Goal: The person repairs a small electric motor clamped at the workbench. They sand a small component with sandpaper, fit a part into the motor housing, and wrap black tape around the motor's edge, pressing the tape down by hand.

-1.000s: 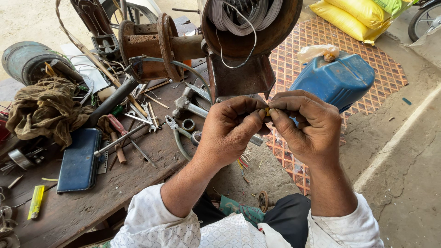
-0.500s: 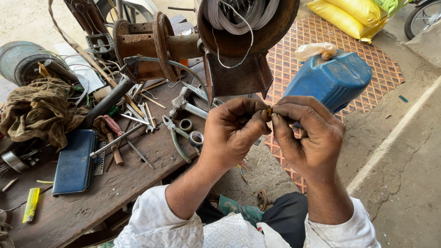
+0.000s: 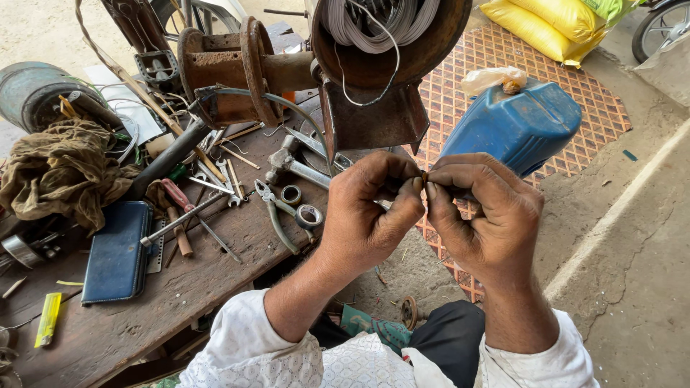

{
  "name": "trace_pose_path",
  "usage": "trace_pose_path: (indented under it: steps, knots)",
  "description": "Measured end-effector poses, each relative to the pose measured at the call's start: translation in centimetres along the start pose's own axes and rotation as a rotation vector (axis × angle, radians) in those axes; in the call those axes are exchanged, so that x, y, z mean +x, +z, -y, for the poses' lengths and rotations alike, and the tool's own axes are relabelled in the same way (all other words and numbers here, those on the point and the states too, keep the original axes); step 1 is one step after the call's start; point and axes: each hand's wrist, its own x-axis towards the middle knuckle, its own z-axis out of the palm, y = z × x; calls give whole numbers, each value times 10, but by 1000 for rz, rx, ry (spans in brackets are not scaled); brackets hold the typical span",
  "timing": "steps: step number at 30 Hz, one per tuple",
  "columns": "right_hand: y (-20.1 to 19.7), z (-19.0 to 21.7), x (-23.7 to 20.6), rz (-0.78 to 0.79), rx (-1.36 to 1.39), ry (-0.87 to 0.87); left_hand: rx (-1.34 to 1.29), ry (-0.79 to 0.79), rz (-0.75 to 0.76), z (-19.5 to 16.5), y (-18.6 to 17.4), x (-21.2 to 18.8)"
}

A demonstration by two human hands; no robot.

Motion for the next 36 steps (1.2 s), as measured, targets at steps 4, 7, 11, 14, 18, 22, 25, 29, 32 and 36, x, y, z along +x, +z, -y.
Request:
trace_pose_path:
  steps: [4,7,11,14,18,22,25,29,32,36]
  knots:
    - [7,5,-5,3,-28,-43,-31,-55,7,3,-9,-7]
    - [8,6,-7,39,-24,-34,14,-4,2,2,-15,-9]
    - [8,3,-8,91,60,48,271,202,14,2,-19,-10]
    - [8,2,-9,143,161,147,390,229,44,1,-25,-15]
    - [8,-2,-8,186,147,121,593,377,55,6,-27,-17]
    - [18,-9,-1,197,97,151,669,414,72,12,-34,-11]
    - [19,-23,0,197,73,108,687,425,89,22,-31,-8]
    - [25,-47,-10,174,94,43,650,410,71,40,-21,-5]
    - [34,-64,-22,155,193,97,539,293,34,53,-18,-8]
    - [47,-82,-30,109,541,222,255,129,18,67,-16,-6]
